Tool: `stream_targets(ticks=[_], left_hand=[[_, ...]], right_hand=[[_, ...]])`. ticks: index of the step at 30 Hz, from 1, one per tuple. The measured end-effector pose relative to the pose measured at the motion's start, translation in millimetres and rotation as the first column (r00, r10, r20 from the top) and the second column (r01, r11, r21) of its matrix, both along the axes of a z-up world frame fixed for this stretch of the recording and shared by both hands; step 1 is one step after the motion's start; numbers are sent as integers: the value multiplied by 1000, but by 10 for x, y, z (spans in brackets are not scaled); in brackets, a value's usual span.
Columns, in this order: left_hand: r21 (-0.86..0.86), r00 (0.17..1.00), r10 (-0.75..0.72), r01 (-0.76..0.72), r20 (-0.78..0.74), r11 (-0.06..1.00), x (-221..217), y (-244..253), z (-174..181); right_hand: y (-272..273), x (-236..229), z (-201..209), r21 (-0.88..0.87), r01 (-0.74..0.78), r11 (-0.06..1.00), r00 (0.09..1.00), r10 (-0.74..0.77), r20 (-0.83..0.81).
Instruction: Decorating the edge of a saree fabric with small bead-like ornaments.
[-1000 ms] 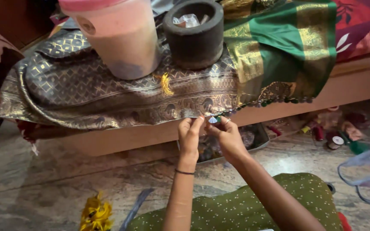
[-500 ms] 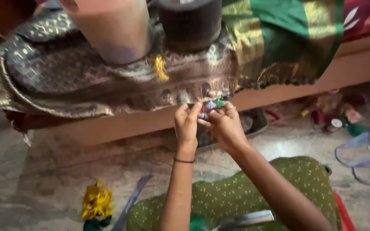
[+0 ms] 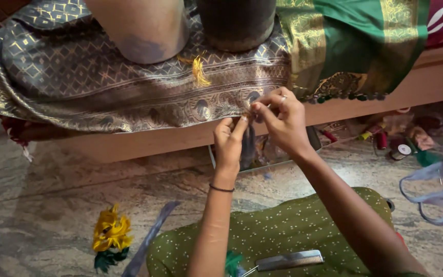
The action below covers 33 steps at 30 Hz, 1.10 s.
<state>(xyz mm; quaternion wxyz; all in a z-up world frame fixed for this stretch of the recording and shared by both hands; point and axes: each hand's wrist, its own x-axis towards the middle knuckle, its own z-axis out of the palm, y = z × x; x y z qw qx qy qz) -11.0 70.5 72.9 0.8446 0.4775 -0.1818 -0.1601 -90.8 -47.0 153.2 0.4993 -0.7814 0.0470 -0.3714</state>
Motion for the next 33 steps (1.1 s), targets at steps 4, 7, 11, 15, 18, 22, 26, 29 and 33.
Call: stream_targets(ticks=[4,7,11,15,18,22,26,29,33], left_hand=[[233,841,276,-417,465,879,-264,15,318],[154,497,330,-707,802,690,-428,25,455],[146,456,205,-623,866,769,-537,85,794],[121,559,214,-501,801,857,-353,24,753],[177,664,137,-382,735,907,-379,19,902],[208,714,185,-424,675,881,-372,-6,854],[189,746,298,-491,596,850,-315,34,712],[161,787,295,-442,542,883,-260,58,701],[236,859,251,-383,446,893,-102,37,581]], right_hand=[[11,-170,93,-108,53,993,994,-41,105],[34,-275,200,-304,144,942,976,-85,199],[59,-330,349,-413,206,887,955,-89,284],[11,-234,280,-299,146,943,970,-76,232],[-1,-141,233,-98,-7,995,979,27,200],[27,-73,299,-9,-78,997,986,78,148],[63,29,430,-162,-135,978,978,158,138],[112,61,603,-244,-114,963,989,133,64],[135,92,683,-146,-160,976,987,158,-26]])
